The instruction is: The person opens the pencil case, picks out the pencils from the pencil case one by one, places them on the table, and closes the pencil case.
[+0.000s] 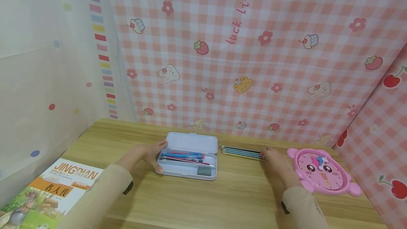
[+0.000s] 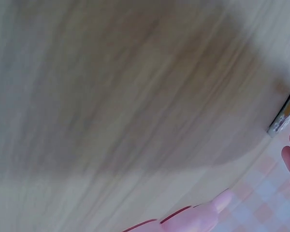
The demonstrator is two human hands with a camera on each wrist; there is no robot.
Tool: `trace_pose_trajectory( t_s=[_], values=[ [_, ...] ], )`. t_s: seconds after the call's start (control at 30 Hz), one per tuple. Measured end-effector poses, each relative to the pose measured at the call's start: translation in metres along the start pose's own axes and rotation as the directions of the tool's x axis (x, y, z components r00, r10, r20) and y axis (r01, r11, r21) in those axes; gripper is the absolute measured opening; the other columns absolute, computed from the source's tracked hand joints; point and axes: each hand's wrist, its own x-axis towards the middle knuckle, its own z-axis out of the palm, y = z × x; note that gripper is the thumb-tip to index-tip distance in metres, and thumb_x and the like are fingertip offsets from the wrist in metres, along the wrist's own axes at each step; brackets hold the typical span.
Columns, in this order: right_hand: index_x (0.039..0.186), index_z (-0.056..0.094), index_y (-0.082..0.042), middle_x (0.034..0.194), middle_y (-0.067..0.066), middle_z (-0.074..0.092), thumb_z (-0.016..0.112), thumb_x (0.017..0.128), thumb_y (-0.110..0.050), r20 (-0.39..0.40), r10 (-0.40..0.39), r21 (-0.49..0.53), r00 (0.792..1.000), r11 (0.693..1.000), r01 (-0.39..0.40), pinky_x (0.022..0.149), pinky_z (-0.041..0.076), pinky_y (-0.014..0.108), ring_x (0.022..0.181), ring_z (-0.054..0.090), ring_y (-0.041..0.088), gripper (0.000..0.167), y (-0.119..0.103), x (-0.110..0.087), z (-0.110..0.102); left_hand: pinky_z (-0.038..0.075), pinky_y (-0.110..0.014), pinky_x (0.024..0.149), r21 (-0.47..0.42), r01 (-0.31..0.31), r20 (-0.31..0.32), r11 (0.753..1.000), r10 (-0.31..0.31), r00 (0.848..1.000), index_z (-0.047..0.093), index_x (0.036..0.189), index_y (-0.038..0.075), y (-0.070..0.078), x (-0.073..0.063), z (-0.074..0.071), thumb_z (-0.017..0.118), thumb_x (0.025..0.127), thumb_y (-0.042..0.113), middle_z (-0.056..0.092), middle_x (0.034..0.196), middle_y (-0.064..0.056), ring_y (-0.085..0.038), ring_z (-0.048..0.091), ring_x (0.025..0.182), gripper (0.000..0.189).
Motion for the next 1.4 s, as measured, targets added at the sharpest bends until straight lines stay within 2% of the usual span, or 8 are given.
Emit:
trace_pose_trajectory(
  t_s=[0.13, 0.33, 0.43, 0.63, 0.83, 1.0, 1.2, 1.4],
  values=[
    [0.09, 0.062, -0.008, 0.088, 0.008, 0.06, 0.064, 0.08, -0.006, -0.001, 0.009, 0.039, 1.0, 0.999, -0.009, 0.073, 0.05, 0.044, 0.081, 0.06, 0.025, 0.01, -0.005, 0.002, 0.0, 0.017, -0.044, 0.115, 0.011, 0.0, -0.003, 1.0, 0.0, 1.0, 0.005, 0.146, -0.001, 0.0, 0.002, 0.0, 0.074, 0.071, 0.043, 0.0, 0.154, -0.017, -0.033, 0.007, 0.142, 0.111],
    [0.088, 0.062, -0.006, 0.084, 0.005, 0.061, 0.064, 0.081, -0.008, -0.018, -0.068, 0.096, 0.998, 0.993, 0.07, 0.073, 0.05, 0.04, 0.079, 0.058, 0.02, 0.008, -0.022, 0.013, 0.002, 0.018, -0.045, 0.114, 0.016, 0.004, -0.01, 1.0, -0.004, 1.0, 0.007, 0.146, -0.002, -0.001, 0.005, 0.0, 0.075, 0.07, 0.043, 0.001, 0.154, -0.017, -0.033, 0.009, 0.142, 0.111],
    [0.087, 0.062, -0.004, 0.081, 0.005, 0.06, 0.064, 0.081, -0.008, -0.013, -0.103, 0.114, 0.995, 0.988, 0.104, 0.069, 0.049, 0.037, 0.075, 0.057, 0.018, 0.007, -0.037, 0.021, 0.003, 0.018, -0.045, 0.114, 0.009, 0.005, -0.011, 1.0, -0.005, 1.0, 0.007, 0.145, -0.002, -0.002, 0.005, 0.001, 0.076, 0.07, 0.042, 0.002, 0.154, -0.017, -0.033, 0.009, 0.142, 0.111],
    [0.092, 0.063, -0.001, 0.085, 0.008, 0.063, 0.064, 0.084, -0.014, 0.004, -0.144, 0.165, 0.99, 0.976, 0.141, 0.07, 0.051, 0.037, 0.078, 0.06, 0.02, 0.015, -0.076, 0.039, 0.008, 0.019, -0.045, 0.114, 0.0, 0.007, -0.015, 1.0, -0.007, 1.0, 0.007, 0.146, -0.002, -0.001, 0.003, 0.001, 0.076, 0.069, 0.043, 0.002, 0.154, -0.016, -0.033, 0.01, 0.142, 0.112],
    [0.094, 0.066, 0.0, 0.089, 0.008, 0.064, 0.062, 0.086, -0.015, 0.019, -0.283, 0.197, 0.959, 0.941, 0.274, 0.074, 0.053, 0.035, 0.084, 0.062, 0.021, 0.017, -0.112, 0.052, 0.013, 0.02, -0.044, 0.114, 0.019, 0.003, -0.021, 1.0, -0.003, 1.0, 0.007, 0.145, -0.002, 0.001, 0.001, 0.0, 0.076, 0.069, 0.043, 0.003, 0.154, -0.016, -0.032, 0.012, 0.141, 0.112],
    [0.098, 0.066, -0.002, 0.092, 0.006, 0.065, 0.061, 0.087, -0.02, 0.12, -0.309, 0.248, 0.943, 0.929, 0.274, 0.076, 0.052, 0.034, 0.085, 0.059, 0.017, 0.021, -0.137, 0.061, 0.016, 0.019, -0.044, 0.114, 0.006, -0.001, -0.021, 1.0, 0.001, 1.0, 0.007, 0.145, -0.003, 0.0, 0.001, 0.0, 0.076, 0.069, 0.042, 0.003, 0.154, -0.018, -0.033, 0.01, 0.141, 0.112],
    [0.095, 0.067, 0.0, 0.086, 0.005, 0.068, 0.061, 0.087, -0.017, 0.205, -0.367, 0.359, 0.907, 0.891, 0.279, 0.065, 0.049, 0.02, 0.073, 0.055, 0.007, 0.019, -0.148, 0.068, 0.021, 0.019, -0.044, 0.114, -0.008, 0.0, -0.02, 1.0, 0.0, 1.0, 0.006, 0.145, -0.003, -0.002, 0.001, 0.001, 0.076, 0.07, 0.041, 0.001, 0.154, -0.017, -0.033, 0.009, 0.142, 0.112],
    [0.093, 0.067, 0.001, 0.086, 0.008, 0.067, 0.062, 0.086, -0.013, 0.206, -0.426, 0.344, 0.881, 0.874, 0.343, 0.066, 0.049, 0.02, 0.074, 0.056, 0.008, 0.016, -0.151, 0.069, 0.024, 0.019, -0.044, 0.114, -0.009, -0.007, -0.02, 1.0, 0.007, 1.0, 0.006, 0.145, -0.003, -0.002, 0.001, 0.0, 0.077, 0.07, 0.041, 0.002, 0.154, -0.017, -0.033, 0.01, 0.141, 0.112]
  ],
)
